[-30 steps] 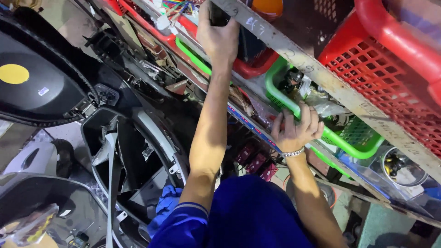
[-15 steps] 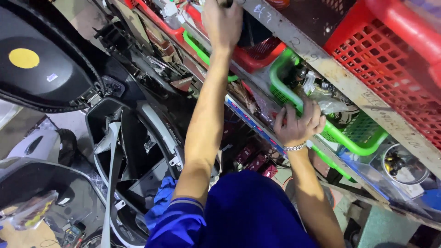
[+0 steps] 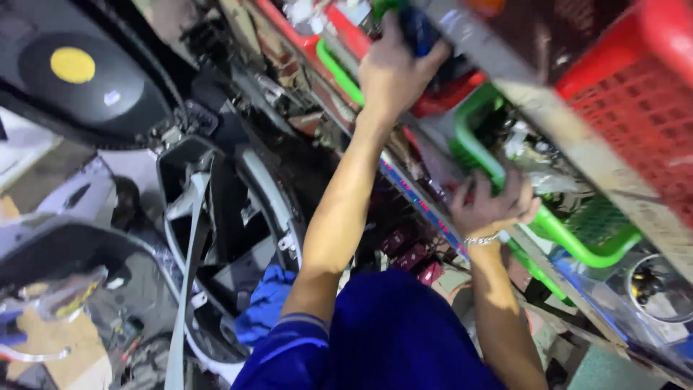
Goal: The person uses a screwdriver to work on the exposed wiring and battery area of a scooter. They briefly test the scooter's dashboard, then retrieve a new part from a shelf and return to continue adjusting the internal components.
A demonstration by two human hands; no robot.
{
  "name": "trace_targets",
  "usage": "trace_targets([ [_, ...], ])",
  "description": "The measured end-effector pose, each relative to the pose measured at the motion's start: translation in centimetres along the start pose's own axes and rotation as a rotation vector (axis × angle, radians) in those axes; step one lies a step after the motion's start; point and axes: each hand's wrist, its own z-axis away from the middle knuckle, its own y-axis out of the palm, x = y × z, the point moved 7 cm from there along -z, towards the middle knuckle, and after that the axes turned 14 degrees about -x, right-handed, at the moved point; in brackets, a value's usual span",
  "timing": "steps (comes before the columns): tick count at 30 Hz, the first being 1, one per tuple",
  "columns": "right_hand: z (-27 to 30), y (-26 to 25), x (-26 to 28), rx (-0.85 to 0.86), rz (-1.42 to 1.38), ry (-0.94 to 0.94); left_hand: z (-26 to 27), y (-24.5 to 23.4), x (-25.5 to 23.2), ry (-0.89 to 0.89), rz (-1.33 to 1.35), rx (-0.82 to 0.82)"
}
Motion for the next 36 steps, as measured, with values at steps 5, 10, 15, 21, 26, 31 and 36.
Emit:
trace_targets([
  [5, 3.3, 1.8, -1.9, -0.139, 0.013, -0.022, -2.1, 0.4, 0.5, -0.126, 0.007, 0.03],
  [10, 3.7, 1.6, -2.3, -0.139, -0.016, -0.014, -0.4, -3.6, 2.7, 0.092, -0.076, -0.359],
  [15, 1.4, -0.5, -0.7, -0.029, -0.06, 0.044, 8.2, -15.5, 5.0, -0.707, 0.645, -0.376],
  [21, -3.4, -6.9, 3.6, 0.155, -1.221, 0.524, 22.6, -24.2, 12.5, -0.627, 0.87, -0.466],
  [26, 5.9, -4.5, 7.9, 1.275, -1.395, 1.19, 29.9, -29.9, 10.7, -0.546, 0.543, -0.126],
  [31, 9.8, -6.2, 8.2, 1.329, -1.49, 1.297, 34.9, -34.7, 8.3, -0.532, 0.49, -0.015],
  [36, 10.9, -11.0, 7.3, 1.389, -1.543, 1.225, 40.2, -38.8, 3.5, -0.439, 0.442, 0.011],
])
